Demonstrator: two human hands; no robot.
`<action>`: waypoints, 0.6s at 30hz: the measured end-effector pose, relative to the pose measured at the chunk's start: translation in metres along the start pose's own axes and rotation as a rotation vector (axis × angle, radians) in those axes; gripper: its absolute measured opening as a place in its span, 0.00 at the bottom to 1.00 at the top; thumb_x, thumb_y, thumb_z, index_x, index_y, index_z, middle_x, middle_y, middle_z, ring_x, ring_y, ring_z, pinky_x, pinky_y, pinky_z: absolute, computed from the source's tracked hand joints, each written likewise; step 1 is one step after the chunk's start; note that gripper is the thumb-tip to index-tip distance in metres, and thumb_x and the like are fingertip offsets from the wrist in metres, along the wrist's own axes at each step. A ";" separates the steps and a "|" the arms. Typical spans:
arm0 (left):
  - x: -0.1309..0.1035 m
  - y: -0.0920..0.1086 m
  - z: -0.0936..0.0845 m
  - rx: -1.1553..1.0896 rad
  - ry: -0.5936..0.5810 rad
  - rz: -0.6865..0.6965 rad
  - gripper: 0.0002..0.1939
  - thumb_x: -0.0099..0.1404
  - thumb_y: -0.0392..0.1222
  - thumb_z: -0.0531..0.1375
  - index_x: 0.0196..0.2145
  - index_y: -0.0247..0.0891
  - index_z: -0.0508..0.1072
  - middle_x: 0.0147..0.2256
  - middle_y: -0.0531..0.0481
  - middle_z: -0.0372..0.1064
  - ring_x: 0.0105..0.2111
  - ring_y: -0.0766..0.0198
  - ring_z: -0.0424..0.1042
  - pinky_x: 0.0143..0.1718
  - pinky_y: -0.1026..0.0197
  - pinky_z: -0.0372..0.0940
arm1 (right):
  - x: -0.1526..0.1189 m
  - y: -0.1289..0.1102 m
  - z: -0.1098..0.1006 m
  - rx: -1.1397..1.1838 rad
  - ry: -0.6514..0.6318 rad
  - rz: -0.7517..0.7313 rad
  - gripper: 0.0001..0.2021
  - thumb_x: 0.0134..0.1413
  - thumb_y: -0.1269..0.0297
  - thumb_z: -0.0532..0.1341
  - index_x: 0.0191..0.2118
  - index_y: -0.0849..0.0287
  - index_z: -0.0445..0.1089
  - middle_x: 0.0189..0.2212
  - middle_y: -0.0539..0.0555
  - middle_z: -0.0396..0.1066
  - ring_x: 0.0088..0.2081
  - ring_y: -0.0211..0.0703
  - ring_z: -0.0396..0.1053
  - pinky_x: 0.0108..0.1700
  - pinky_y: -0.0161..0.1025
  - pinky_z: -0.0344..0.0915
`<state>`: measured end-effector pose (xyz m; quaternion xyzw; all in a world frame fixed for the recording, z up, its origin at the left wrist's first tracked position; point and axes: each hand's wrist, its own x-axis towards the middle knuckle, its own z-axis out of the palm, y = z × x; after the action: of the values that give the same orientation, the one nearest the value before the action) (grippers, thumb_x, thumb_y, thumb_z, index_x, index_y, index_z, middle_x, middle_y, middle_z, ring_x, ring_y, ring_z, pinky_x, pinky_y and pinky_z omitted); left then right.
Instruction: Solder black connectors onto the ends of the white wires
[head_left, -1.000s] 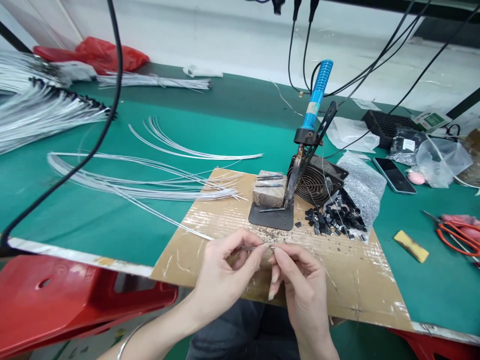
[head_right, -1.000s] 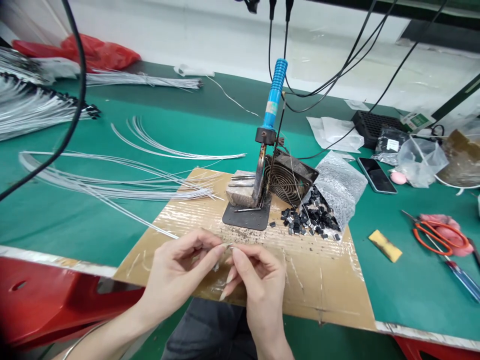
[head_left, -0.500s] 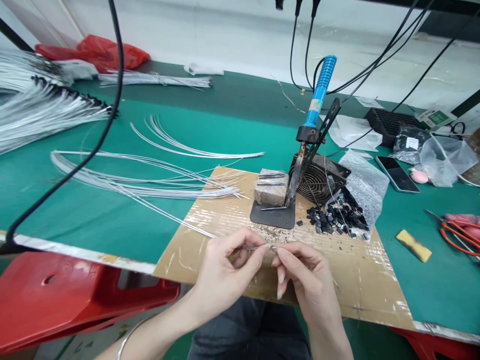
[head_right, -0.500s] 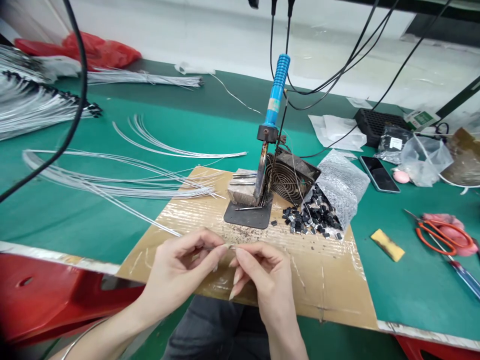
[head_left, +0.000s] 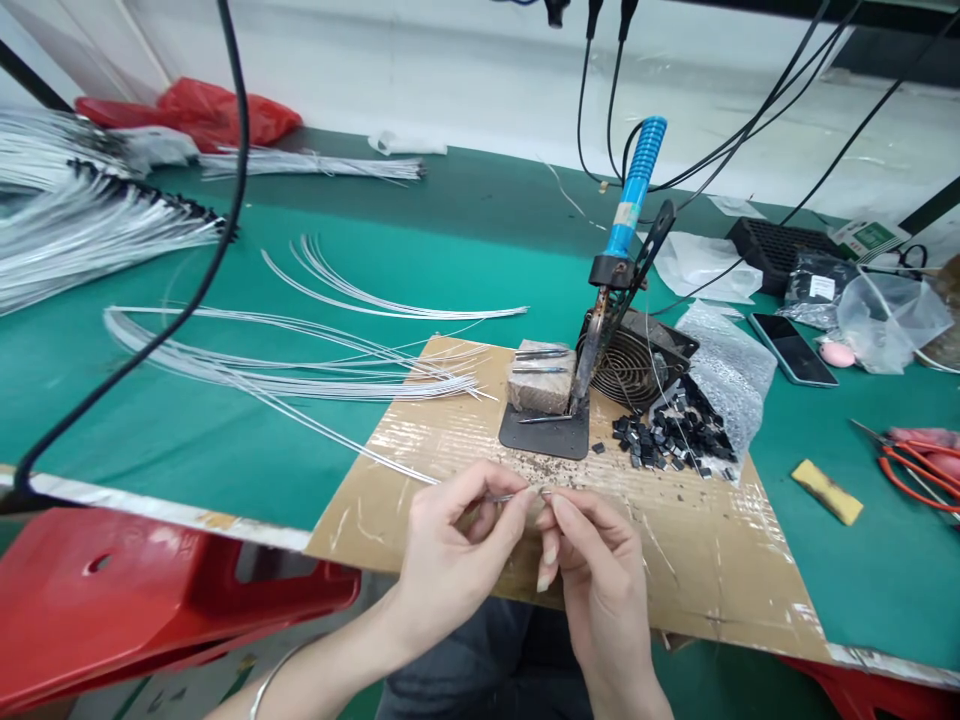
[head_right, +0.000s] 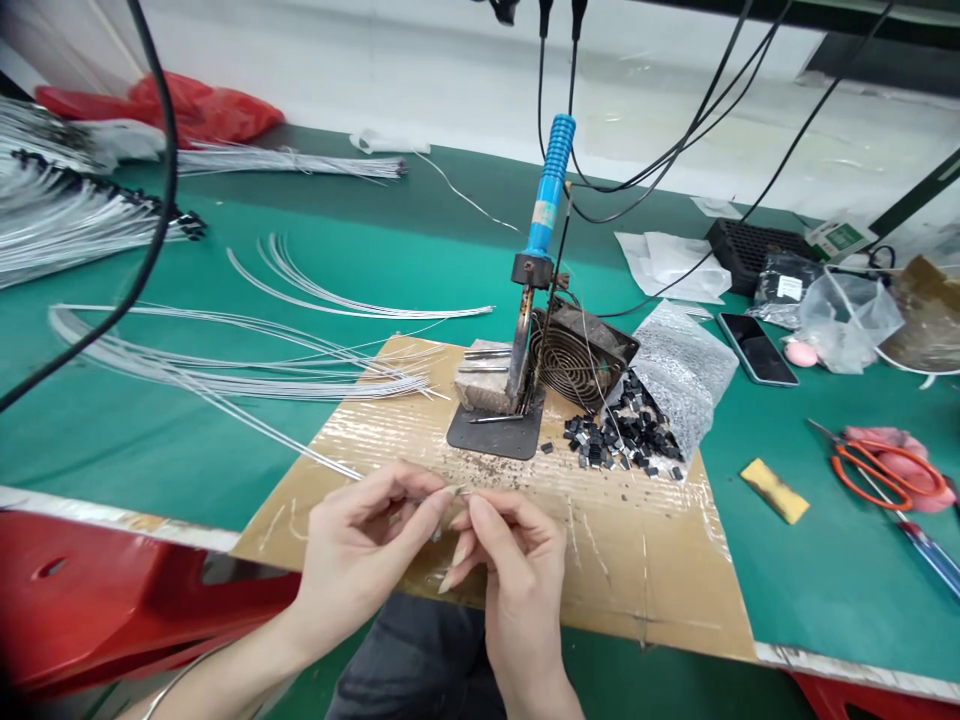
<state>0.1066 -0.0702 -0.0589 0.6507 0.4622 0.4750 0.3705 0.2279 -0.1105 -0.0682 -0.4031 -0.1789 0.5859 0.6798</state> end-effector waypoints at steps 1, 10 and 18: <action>0.000 0.001 0.000 -0.003 0.011 0.001 0.09 0.65 0.39 0.64 0.26 0.36 0.77 0.22 0.49 0.73 0.22 0.66 0.69 0.20 0.68 0.60 | 0.000 0.001 0.001 0.007 0.010 -0.002 0.11 0.45 0.56 0.79 0.29 0.58 0.85 0.21 0.50 0.77 0.15 0.28 0.66 0.19 0.23 0.69; -0.001 -0.005 0.000 -0.008 -0.019 -0.027 0.10 0.66 0.40 0.63 0.27 0.36 0.77 0.23 0.49 0.73 0.21 0.68 0.67 0.20 0.67 0.57 | 0.002 0.003 -0.002 -0.023 0.019 -0.015 0.11 0.46 0.55 0.78 0.32 0.57 0.85 0.22 0.51 0.77 0.17 0.29 0.67 0.19 0.25 0.70; 0.049 -0.021 -0.041 0.303 -0.017 0.152 0.10 0.68 0.42 0.63 0.31 0.37 0.78 0.23 0.53 0.72 0.21 0.68 0.64 0.25 0.65 0.58 | 0.006 -0.021 -0.037 -0.163 0.096 -0.238 0.14 0.51 0.52 0.75 0.34 0.59 0.85 0.28 0.57 0.81 0.21 0.36 0.74 0.23 0.31 0.75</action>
<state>0.0680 -0.0159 -0.0536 0.7363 0.4747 0.4210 0.2352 0.2692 -0.1176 -0.0765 -0.4605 -0.2398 0.4648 0.7172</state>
